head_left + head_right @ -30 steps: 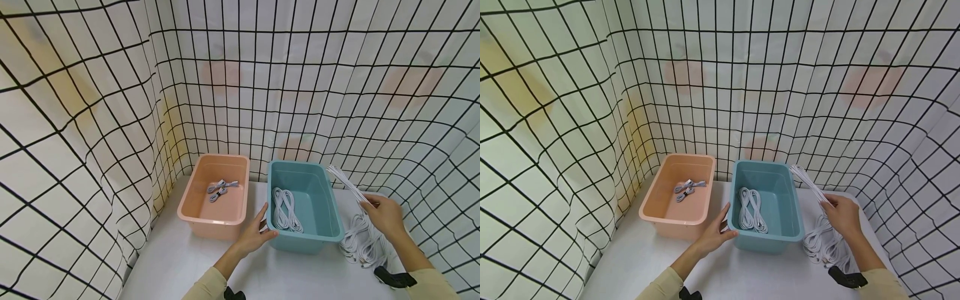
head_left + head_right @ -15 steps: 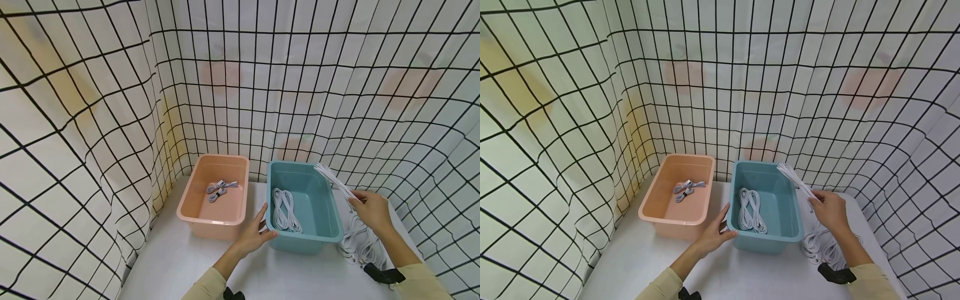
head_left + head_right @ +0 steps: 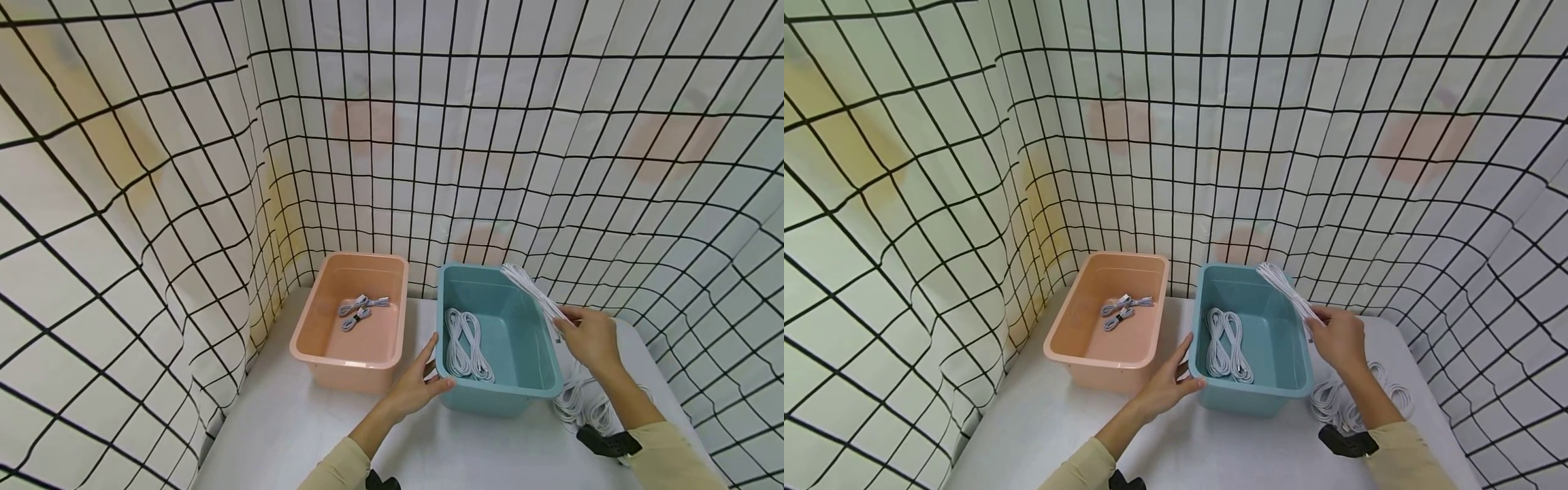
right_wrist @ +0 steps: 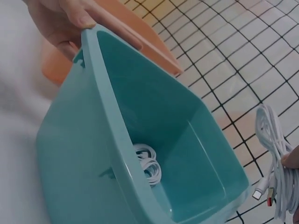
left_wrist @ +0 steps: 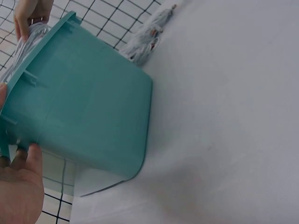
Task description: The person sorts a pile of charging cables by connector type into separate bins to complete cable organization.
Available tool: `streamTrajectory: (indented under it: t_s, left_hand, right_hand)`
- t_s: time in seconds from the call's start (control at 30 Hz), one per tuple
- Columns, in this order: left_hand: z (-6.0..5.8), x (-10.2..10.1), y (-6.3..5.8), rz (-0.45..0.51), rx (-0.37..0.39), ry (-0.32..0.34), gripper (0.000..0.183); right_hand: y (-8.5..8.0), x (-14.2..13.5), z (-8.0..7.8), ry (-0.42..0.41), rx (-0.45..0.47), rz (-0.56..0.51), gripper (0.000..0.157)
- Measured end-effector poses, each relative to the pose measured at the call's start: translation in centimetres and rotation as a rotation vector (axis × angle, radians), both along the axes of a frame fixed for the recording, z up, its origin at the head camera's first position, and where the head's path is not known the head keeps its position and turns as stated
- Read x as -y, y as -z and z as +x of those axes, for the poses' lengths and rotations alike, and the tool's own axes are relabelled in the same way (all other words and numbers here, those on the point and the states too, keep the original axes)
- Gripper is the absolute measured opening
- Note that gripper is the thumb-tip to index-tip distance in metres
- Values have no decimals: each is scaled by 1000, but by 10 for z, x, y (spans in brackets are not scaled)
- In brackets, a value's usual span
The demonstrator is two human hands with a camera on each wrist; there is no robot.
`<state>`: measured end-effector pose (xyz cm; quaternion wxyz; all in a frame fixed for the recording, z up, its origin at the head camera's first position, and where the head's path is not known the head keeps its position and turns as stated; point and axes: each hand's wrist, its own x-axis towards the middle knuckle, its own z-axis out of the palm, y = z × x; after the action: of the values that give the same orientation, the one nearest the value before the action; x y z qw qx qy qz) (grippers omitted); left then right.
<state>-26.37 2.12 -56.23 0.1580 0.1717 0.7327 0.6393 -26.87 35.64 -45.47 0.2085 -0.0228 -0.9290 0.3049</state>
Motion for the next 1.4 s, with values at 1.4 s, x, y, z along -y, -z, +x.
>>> streamTrajectory:
  t_s: [1.4]
  left_hand:
    - [-1,-3,3,44,-7,2,95]
  right_hand:
    - [7,-30,23,-62,73,-16,47]
